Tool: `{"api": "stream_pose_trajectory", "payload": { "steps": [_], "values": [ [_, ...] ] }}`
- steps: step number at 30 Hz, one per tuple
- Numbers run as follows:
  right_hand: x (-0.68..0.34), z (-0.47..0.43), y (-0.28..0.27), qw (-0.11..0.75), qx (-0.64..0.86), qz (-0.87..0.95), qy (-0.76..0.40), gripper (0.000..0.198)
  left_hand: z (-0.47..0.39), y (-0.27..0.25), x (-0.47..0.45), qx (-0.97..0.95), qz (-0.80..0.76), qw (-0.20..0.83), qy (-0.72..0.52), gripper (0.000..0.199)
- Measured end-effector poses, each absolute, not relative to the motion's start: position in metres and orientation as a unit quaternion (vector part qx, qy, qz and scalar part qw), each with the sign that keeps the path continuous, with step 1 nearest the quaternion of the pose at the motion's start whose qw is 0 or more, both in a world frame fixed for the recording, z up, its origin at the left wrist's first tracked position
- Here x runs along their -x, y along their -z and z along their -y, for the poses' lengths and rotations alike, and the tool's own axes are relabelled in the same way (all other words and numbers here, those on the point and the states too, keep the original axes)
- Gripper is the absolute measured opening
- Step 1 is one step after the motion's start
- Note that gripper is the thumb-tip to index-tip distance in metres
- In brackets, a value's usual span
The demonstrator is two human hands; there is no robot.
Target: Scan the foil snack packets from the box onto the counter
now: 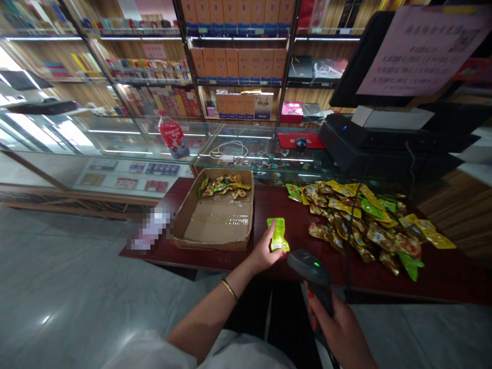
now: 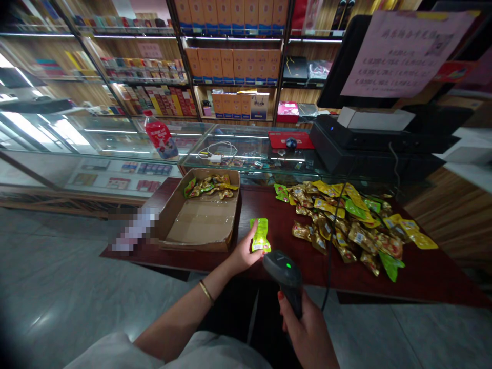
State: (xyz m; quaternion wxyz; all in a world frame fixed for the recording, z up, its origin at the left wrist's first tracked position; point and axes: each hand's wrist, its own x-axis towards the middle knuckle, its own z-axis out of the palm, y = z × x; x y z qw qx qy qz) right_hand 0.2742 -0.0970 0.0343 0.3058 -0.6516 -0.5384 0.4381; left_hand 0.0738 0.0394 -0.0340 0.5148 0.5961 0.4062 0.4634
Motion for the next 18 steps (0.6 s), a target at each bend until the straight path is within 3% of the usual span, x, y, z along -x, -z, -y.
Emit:
{"api": "stream_pose_trajectory", "payload": {
  "steps": [7,13,18],
  "values": [
    [-0.275,0.098,-0.031,0.329,0.660,0.525,-0.425,0.045,-0.040,0.031,-0.070,-0.602,-0.423,0.508,-0.448,0.103],
    [-0.270,0.052,-0.013,0.461,0.612,0.453,-0.456,0.037,-0.041,0.028,-0.069,-0.592,-0.419,0.512,-0.461,0.079],
    [-0.272,0.001,0.005,0.504,0.577,0.415,-0.491,0.044,-0.057,-0.014,-0.084,-0.594,-0.437,0.457,-0.498,0.068]
  ]
}}
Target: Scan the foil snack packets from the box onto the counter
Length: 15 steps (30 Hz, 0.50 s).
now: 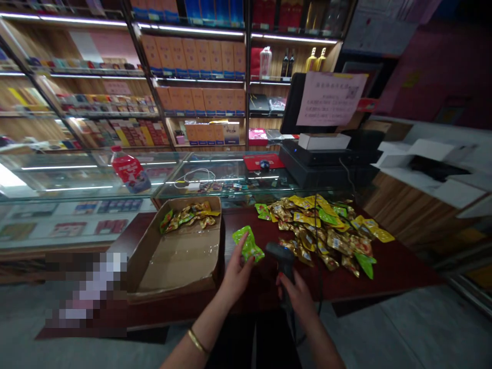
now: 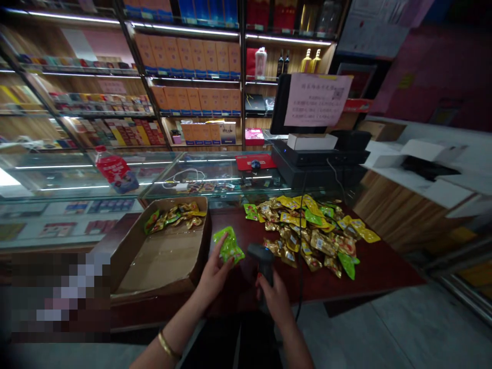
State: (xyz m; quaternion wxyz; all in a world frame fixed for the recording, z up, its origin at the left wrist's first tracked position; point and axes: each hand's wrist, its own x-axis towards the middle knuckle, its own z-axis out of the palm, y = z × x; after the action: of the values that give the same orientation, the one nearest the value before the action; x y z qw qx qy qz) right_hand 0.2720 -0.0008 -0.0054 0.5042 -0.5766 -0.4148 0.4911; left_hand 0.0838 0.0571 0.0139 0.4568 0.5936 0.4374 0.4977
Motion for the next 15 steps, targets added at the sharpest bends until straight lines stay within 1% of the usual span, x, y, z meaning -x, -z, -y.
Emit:
{"api": "stream_pose_trajectory", "payload": {
  "steps": [3,6,8,10,13,15],
  "values": [
    [-0.273,-0.012,0.014,0.516,0.558,0.397,-0.515,0.048,-0.086,-0.052,-0.116,-0.605,-0.399,0.478,-0.497,0.070],
    [-0.274,-0.015,0.020,0.521,0.548,0.385,-0.529,0.050,-0.128,-0.078,-0.171,-0.676,-0.342,0.483,-0.440,0.074],
    [-0.274,-0.015,0.022,0.524,0.547,0.377,-0.533,0.052,-0.158,-0.086,-0.215,-0.732,-0.339,0.446,-0.387,0.070],
    [-0.273,-0.015,0.023,0.527,0.546,0.372,-0.535,0.054,-0.185,-0.089,-0.261,-0.773,-0.373,0.400,-0.322,0.068],
    [-0.273,-0.016,0.023,0.531,0.543,0.369,-0.536,0.057,-0.216,-0.093,-0.317,-0.808,-0.416,0.344,-0.237,0.072],
    [-0.274,-0.016,0.024,0.533,0.545,0.368,-0.532,0.058,-0.229,-0.098,-0.340,-0.819,-0.419,0.326,-0.217,0.074]
  ]
}}
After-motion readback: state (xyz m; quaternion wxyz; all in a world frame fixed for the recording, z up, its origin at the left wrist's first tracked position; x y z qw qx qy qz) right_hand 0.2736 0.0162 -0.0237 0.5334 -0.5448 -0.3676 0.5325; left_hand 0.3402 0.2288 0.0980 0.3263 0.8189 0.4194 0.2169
